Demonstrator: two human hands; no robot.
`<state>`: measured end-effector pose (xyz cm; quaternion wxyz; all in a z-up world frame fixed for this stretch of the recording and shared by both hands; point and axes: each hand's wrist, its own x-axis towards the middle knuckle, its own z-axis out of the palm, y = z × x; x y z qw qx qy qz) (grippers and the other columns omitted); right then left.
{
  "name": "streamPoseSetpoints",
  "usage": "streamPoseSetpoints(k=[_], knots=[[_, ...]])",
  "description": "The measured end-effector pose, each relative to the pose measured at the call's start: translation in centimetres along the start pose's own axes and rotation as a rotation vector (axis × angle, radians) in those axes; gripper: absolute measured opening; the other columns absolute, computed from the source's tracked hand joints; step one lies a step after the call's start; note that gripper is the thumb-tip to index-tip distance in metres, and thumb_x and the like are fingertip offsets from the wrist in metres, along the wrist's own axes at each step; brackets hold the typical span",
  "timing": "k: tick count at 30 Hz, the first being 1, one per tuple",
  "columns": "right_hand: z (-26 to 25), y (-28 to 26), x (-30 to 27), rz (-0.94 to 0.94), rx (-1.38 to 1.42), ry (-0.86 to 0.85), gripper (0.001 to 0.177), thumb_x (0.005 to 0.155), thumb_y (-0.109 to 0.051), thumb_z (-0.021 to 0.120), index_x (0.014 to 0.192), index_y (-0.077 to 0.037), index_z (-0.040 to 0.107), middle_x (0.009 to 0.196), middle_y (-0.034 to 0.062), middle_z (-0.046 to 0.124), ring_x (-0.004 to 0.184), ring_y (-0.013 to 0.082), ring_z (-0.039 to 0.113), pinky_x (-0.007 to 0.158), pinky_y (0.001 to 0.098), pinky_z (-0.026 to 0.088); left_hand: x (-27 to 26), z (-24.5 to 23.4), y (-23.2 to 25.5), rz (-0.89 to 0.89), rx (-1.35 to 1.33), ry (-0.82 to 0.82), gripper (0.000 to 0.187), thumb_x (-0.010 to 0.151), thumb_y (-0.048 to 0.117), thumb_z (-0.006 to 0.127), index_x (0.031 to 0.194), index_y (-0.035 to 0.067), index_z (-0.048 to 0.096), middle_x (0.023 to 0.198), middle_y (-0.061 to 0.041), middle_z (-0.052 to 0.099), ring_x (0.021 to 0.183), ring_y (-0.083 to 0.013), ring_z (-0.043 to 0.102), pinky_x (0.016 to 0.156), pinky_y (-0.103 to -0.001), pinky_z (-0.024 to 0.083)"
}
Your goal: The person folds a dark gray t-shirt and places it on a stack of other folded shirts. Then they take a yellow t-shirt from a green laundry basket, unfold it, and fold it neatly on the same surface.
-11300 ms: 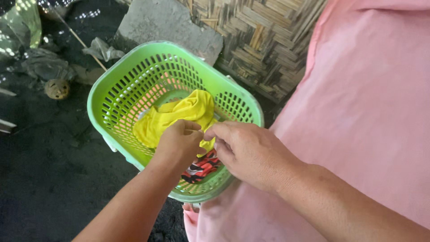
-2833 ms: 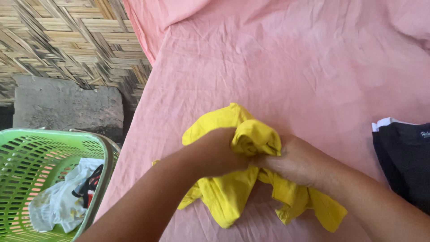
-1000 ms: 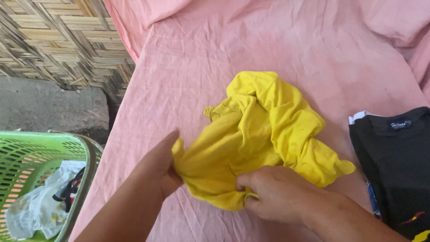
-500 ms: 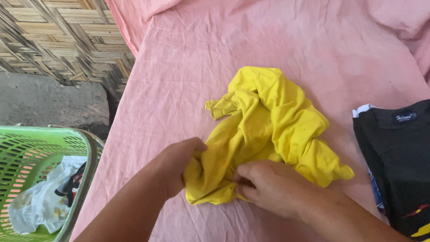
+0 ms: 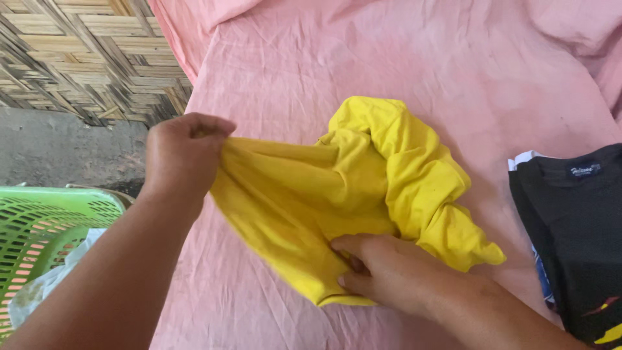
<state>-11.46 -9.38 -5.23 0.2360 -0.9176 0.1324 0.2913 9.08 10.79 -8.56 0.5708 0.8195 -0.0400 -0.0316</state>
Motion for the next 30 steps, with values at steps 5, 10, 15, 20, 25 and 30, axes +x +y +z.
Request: streamPoseSetpoints(k=[5,10,15,20,25,30], knots=[[0.7,0.2,0.4,-0.109,0.003,-0.038,0.058,0.085,-0.033,0.075,0.141,-0.029,0.06,0.121,-0.0001,0.07,0.109,0.019,0.07,0.093,0.0342,0.055,-2.7,-1.8,-3.8,0.354,0.544,0.286,0.018,0.086,-0.003,0.064,0.083,0.007,0.079,0.107,-0.017,0.066,0.1,-0.0372,0.067,0.093,-0.042,0.052],[1.7,0.2,1.0,-0.265,-0.09,0.034,0.068,0.083,-0.027,0.074,0.148,-0.029,0.054,0.13,0.0028,0.057,0.115,0.026,0.063,0.096,0.0375,0.051,-5.4,-0.8,-5.5,0.23,0.794,0.201,0.025,0.079,0.009,0.069,0.103,0.012,0.075,0.131,-0.014,0.053,0.118,-0.0345,0.056,0.095,-0.049,0.048],[1.7,-0.3,0.8,-0.247,-0.116,0.015,0.072,0.081,-0.025,0.075,0.149,-0.03,0.051,0.134,0.0009,0.053,0.113,0.0253,0.064,0.094,0.0388,0.052,-6.2,-0.7,-4.5,-0.105,0.976,-0.124,0.037,0.085,0.007,0.066,0.119,0.022,0.069,0.132,-0.01,0.048,0.128,-0.03,0.049,0.097,-0.047,0.05],[1.5,-0.8,0.8,-0.239,-0.135,0.003,0.074,0.081,-0.025,0.075,0.15,-0.028,0.049,0.129,0.002,0.053,0.114,0.026,0.063,0.095,0.0392,0.052,-6.6,-0.7,-4.3,0.135,0.931,-0.097,0.034,0.082,0.006,0.065,0.114,0.015,0.07,0.124,-0.012,0.055,0.12,-0.0333,0.056,0.097,-0.045,0.051],[0.9,-1.5,0.8,-0.211,-0.163,0.011,0.074,0.082,-0.024,0.074,0.151,-0.028,0.047,0.134,0.0012,0.051,0.114,0.0279,0.063,0.095,0.0422,0.052,-8.5,2.2,-4.1,0.334,0.697,-0.286,0.02,0.086,0.011,0.064,0.106,0.01,0.065,0.117,-0.014,0.057,0.106,-0.0361,0.063,0.089,-0.048,0.053],[1.1,-1.5,0.7,-0.241,-0.166,0.007,0.065,0.074,-0.037,0.083,0.131,-0.017,0.057,0.127,0.0015,0.053,0.113,0.0282,0.062,0.094,0.0433,0.051,-9.9,3.6,-3.4,0.366,0.679,-0.564,0.025,0.08,0.022,0.073,0.101,0.012,0.064,0.114,-0.01,0.058,0.111,-0.0331,0.059,0.09,-0.048,0.051]])
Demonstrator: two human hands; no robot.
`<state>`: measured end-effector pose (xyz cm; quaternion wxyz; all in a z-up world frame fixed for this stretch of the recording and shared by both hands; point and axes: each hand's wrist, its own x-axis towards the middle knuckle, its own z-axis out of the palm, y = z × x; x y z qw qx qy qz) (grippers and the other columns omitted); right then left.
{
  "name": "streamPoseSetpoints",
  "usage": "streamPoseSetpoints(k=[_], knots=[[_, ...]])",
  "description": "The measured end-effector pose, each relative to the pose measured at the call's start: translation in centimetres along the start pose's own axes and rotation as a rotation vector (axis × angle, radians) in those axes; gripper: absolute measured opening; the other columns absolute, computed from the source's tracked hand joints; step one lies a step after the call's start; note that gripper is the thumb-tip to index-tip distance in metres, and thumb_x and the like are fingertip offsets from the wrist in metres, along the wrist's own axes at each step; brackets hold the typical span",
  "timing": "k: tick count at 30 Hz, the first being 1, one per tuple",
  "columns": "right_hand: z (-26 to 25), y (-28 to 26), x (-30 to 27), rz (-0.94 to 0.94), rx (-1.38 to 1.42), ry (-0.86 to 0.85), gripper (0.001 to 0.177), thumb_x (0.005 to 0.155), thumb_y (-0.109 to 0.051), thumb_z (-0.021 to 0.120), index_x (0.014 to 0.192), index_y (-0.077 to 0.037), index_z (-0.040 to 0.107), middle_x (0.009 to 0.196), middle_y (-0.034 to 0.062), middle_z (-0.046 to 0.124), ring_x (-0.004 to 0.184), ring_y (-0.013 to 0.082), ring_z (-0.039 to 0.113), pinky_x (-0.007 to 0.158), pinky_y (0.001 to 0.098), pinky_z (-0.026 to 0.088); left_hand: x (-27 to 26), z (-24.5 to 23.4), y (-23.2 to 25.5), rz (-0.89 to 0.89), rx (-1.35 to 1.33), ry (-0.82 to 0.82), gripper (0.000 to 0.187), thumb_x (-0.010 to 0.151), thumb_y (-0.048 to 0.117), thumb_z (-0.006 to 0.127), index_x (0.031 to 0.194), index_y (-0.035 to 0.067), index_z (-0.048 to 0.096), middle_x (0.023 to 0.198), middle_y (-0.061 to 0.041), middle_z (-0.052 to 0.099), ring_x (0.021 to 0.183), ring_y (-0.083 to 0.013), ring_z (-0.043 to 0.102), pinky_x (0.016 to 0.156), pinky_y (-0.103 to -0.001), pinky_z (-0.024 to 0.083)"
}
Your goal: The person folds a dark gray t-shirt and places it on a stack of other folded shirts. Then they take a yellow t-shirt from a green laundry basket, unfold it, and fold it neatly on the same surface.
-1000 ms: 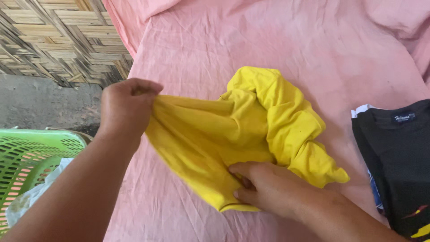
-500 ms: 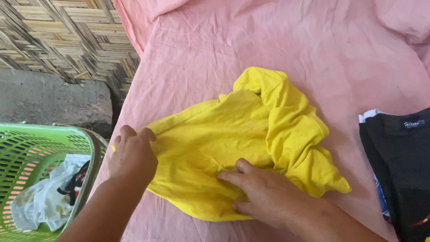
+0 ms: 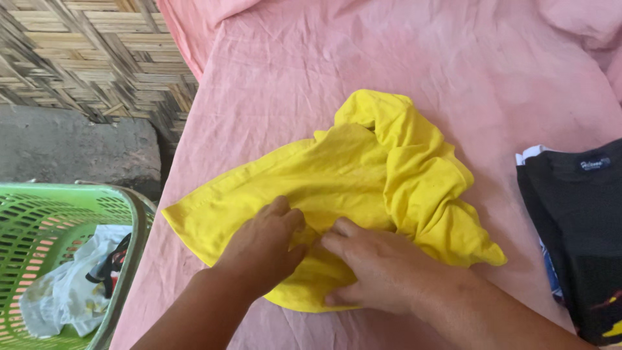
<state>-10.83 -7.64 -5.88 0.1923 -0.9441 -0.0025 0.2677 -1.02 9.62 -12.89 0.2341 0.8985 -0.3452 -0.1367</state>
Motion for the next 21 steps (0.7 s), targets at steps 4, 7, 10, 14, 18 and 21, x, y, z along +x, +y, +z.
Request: streamPoseSetpoints(k=[4,7,10,14,18,21], knots=[[1.4,1.1,-0.6,-0.213,-0.076,0.008,0.06,0.065,-0.033,0.088,0.117,-0.016,0.063,0.118,0.0057,0.058,0.111,0.0304,0.062,0.089,0.0454,0.052,0.5,-1.0,-0.1,-0.096,0.148,0.043,0.036,0.078,0.023,0.074,0.112,0.015,0.064,0.123,-0.009,0.054,0.118,-0.0315,0.053,0.093,-0.05,0.045],[3.0,1.6,-0.7,-0.312,-0.134,0.101,0.038,0.073,-0.028,0.081,0.104,-0.014,0.066,0.112,0.0068,0.061,0.109,0.0331,0.061,0.087,0.0482,0.05,0.9,-1.7,-0.5,-0.15,0.241,0.055,0.042,0.078,0.025,0.075,0.118,0.016,0.063,0.127,-0.008,0.051,0.121,-0.0304,0.049,0.095,-0.051,0.043],[3.7,1.5,-0.3,-0.286,-0.083,0.285,0.013,0.083,-0.017,0.069,0.096,-0.015,0.069,0.102,0.0062,0.068,0.1,0.0336,0.066,0.081,0.0485,0.052,1.2,-1.5,-0.7,-0.094,0.207,0.104,0.04,0.079,0.023,0.073,0.118,0.015,0.063,0.125,-0.01,0.052,0.118,-0.0316,0.051,0.094,-0.052,0.043],[2.4,0.7,0.4,-0.069,0.049,0.365,0.017,0.084,-0.026,0.069,0.095,-0.013,0.067,0.091,0.0089,0.072,0.089,0.0351,0.069,0.075,0.0492,0.053,1.9,-0.4,0.0,0.113,-0.074,0.193,0.021,0.085,0.019,0.067,0.104,0.009,0.067,0.112,-0.013,0.063,0.109,-0.0344,0.061,0.087,-0.05,0.047],[0.7,-0.5,0.3,0.104,0.163,0.4,0.021,0.086,-0.03,0.068,0.098,-0.013,0.067,0.09,0.01,0.073,0.088,0.0337,0.07,0.075,0.0486,0.054,3.1,0.3,1.0,0.094,-0.347,0.063,0.019,0.091,0.022,0.062,0.094,0.005,0.069,0.095,-0.017,0.072,0.092,-0.037,0.069,0.08,-0.045,0.054],[0.5,-0.7,0.2,0.158,0.198,0.343,0.022,0.085,-0.028,0.067,0.102,-0.015,0.068,0.094,0.0082,0.073,0.091,0.0323,0.07,0.075,0.048,0.054,3.6,0.6,1.1,0.019,-0.367,-0.065,0.023,0.088,0.025,0.064,0.092,0.004,0.072,0.088,-0.019,0.075,0.085,-0.0371,0.072,0.075,-0.044,0.056]])
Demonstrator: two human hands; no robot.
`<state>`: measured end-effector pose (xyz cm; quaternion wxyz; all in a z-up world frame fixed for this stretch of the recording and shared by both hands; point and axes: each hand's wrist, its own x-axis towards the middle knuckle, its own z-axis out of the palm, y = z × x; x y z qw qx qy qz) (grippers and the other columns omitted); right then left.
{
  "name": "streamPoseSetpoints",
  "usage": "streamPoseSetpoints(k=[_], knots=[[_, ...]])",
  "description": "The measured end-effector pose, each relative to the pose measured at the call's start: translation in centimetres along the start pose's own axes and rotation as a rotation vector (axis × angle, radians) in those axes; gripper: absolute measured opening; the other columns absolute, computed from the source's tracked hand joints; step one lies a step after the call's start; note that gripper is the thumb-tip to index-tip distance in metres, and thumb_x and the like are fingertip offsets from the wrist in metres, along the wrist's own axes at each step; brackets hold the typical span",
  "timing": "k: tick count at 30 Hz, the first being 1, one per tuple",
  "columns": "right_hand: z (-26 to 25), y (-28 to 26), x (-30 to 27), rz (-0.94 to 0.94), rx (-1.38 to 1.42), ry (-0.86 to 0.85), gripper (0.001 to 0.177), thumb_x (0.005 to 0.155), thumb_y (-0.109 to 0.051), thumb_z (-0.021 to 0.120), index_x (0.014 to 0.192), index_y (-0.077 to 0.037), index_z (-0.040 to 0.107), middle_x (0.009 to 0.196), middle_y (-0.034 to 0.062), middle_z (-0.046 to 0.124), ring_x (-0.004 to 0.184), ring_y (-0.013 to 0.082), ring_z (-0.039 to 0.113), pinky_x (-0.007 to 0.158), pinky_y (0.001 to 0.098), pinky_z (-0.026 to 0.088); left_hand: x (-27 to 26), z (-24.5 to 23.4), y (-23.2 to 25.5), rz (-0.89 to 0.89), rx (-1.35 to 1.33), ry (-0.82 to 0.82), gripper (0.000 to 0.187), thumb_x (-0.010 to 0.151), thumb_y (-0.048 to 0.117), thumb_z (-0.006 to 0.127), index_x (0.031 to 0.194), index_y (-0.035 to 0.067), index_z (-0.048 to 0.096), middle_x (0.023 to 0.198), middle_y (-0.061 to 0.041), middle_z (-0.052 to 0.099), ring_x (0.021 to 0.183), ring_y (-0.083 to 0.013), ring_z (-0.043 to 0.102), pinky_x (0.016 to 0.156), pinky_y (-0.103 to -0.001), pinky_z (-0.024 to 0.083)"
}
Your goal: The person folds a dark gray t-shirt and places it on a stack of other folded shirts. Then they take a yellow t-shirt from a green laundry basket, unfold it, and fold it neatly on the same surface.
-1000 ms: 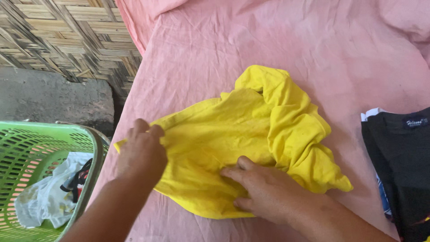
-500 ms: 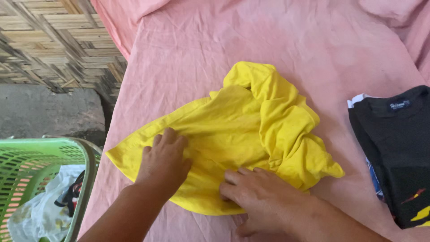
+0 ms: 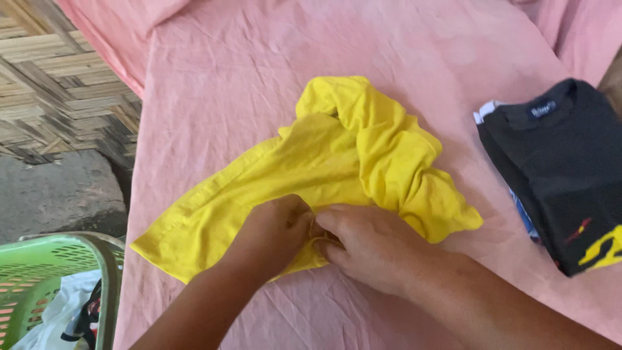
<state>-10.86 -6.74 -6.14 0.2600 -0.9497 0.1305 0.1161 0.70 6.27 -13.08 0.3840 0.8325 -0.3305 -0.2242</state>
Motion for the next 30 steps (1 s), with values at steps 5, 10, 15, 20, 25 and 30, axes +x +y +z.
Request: streamPoseSetpoints(k=[5,10,15,20,25,30], knots=[[0.2,-0.1,-0.8,-0.036,-0.004,0.037,0.022,0.085,-0.029,0.068,0.101,-0.014,0.069,0.096,0.0094,0.074,0.092,0.0327,0.071,0.076,0.0479,0.054,-0.3,0.0,0.2,-0.077,0.006,-0.149,0.03,0.086,0.033,0.069,0.092,0.004,0.075,0.088,-0.017,0.077,0.083,-0.0312,0.074,0.075,-0.041,0.056],[-0.2,-0.1,-1.0,0.102,-0.037,0.011,0.024,0.089,-0.036,0.068,0.105,-0.018,0.069,0.094,0.0092,0.075,0.091,0.0316,0.071,0.077,0.0469,0.054,-1.0,-0.6,0.8,-0.149,-0.166,-0.251,0.034,0.09,0.036,0.064,0.095,0.005,0.077,0.089,-0.014,0.078,0.083,-0.0261,0.071,0.075,-0.038,0.055],[-0.8,0.1,-1.5,0.112,0.007,0.014,0.024,0.092,-0.036,0.065,0.112,-0.023,0.068,0.092,0.0079,0.075,0.09,0.0293,0.073,0.075,0.0454,0.055,-2.3,-1.5,0.8,-0.24,-0.119,-0.395,0.033,0.08,0.027,0.075,0.108,0.01,0.073,0.098,-0.008,0.079,0.092,-0.0217,0.073,0.079,-0.035,0.057],[-0.5,1.1,-2.6,0.035,0.032,-0.047,0.024,0.089,-0.033,0.066,0.111,-0.022,0.067,0.094,0.0064,0.075,0.09,0.0276,0.073,0.077,0.0431,0.055,-3.4,0.1,0.5,-0.015,0.218,-0.164,0.028,0.08,0.017,0.067,0.106,0.009,0.072,0.1,-0.011,0.078,0.095,-0.028,0.073,0.081,-0.039,0.056],[1.0,4.5,-3.3,-0.36,-0.248,0.085,0.049,0.071,-0.034,0.076,0.115,-0.015,0.066,0.11,0.0064,0.069,0.104,0.0297,0.065,0.084,0.0464,0.048,-4.7,1.3,1.5,-0.053,0.213,-0.026,0.028,0.08,0.023,0.071,0.104,0.009,0.075,0.1,-0.013,0.077,0.095,-0.0309,0.072,0.083,-0.041,0.056],[2.1,7.5,-4.1,-0.473,-0.551,0.236,0.014,0.082,-0.013,0.062,0.095,-0.014,0.069,0.099,0.0034,0.066,0.101,0.0255,0.063,0.085,0.0447,0.045,-5.8,1.2,2.1,-0.199,0.207,-0.052,0.024,0.08,0.025,0.068,0.097,0.01,0.078,0.096,-0.012,0.079,0.091,-0.0271,0.075,0.083,-0.038,0.057]])
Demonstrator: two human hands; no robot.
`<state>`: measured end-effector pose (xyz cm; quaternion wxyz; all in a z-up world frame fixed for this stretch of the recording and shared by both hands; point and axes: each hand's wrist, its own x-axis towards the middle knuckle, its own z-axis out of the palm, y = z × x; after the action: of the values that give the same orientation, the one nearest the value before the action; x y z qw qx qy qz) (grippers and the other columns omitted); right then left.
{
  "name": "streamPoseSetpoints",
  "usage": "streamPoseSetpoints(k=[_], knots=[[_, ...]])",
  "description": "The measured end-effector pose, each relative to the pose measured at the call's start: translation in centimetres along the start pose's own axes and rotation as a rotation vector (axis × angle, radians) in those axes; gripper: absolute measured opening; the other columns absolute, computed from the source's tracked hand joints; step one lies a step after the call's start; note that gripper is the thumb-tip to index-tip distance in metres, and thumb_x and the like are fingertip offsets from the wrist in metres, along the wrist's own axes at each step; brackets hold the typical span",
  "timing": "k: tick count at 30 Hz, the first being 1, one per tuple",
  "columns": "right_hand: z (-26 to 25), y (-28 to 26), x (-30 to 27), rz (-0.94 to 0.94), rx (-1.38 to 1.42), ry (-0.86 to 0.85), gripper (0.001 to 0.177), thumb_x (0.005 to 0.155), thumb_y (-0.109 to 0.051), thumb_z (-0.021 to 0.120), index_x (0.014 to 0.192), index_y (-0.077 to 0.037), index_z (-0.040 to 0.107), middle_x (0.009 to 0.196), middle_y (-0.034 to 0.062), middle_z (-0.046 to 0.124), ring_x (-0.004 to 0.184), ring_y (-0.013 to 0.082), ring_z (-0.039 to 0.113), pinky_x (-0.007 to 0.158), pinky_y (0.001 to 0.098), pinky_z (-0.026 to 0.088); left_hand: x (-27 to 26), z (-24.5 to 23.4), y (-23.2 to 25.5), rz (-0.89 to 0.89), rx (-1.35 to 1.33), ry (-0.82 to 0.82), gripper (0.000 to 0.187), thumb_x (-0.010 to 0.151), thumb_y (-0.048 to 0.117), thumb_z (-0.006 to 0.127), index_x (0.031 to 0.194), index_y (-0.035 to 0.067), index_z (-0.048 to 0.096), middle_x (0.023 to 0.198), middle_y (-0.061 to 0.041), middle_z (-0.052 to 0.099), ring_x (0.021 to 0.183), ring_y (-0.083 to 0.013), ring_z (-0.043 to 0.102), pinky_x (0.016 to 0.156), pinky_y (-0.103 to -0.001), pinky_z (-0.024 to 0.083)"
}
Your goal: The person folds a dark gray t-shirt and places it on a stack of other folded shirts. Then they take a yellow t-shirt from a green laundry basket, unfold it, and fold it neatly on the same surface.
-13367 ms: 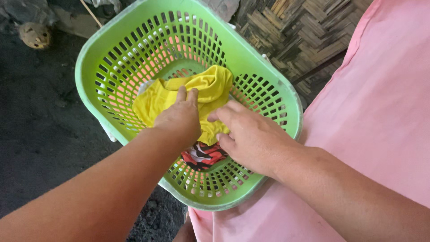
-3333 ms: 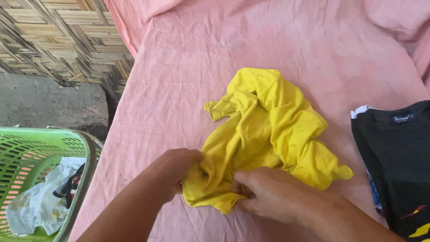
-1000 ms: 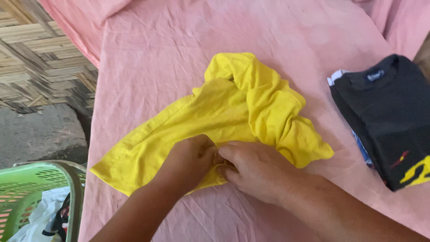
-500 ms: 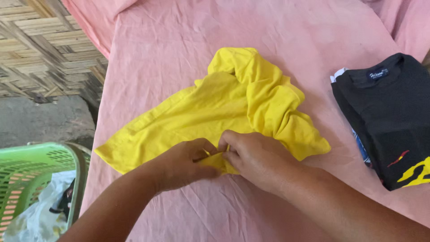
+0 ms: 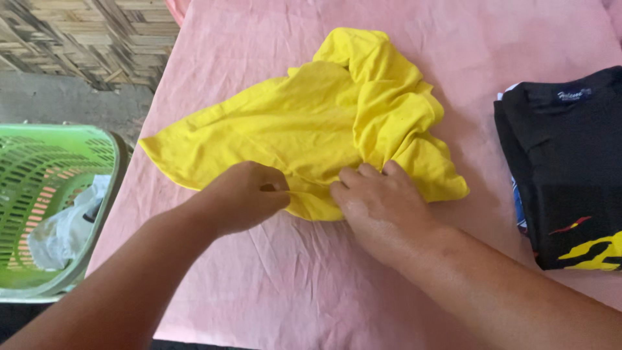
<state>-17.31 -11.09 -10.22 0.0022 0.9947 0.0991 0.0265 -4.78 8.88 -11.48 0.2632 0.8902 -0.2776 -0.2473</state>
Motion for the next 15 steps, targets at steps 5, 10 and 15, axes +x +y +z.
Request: streamPoseSetpoints(k=[5,10,15], knots=[[0.0,1.1,-1.2,-0.075,-0.057,0.183,0.013,0.081,-0.012,0.059,0.091,-0.013,0.067,0.094,0.0043,0.066,0.097,0.0253,0.064,0.082,0.0438,0.045,-0.5,-0.3,-0.9,-0.058,0.049,0.045,0.024,0.083,0.021,0.061,0.095,0.011,0.079,0.092,-0.013,0.08,0.086,-0.0278,0.076,0.081,-0.04,0.058],[-0.7,1.1,-1.6,-0.033,0.012,0.097,0.021,0.081,-0.011,0.06,0.102,-0.013,0.066,0.097,0.0039,0.069,0.099,0.0241,0.064,0.085,0.0427,0.044,-0.6,1.4,1.1,0.102,0.048,0.215,0.023,0.082,0.019,0.064,0.1,0.009,0.076,0.1,-0.013,0.078,0.094,-0.0305,0.075,0.083,-0.04,0.058],[-1.2,1.5,-1.7,0.038,0.117,-0.016,0.028,0.082,-0.021,0.066,0.107,-0.009,0.061,0.099,0.0066,0.069,0.101,0.0253,0.062,0.087,0.0432,0.04,-1.1,3.7,6.1,0.247,-0.083,0.073,0.042,0.071,0.025,0.08,0.107,0.009,0.067,0.106,-0.012,0.075,0.104,-0.0302,0.072,0.089,-0.04,0.055]])
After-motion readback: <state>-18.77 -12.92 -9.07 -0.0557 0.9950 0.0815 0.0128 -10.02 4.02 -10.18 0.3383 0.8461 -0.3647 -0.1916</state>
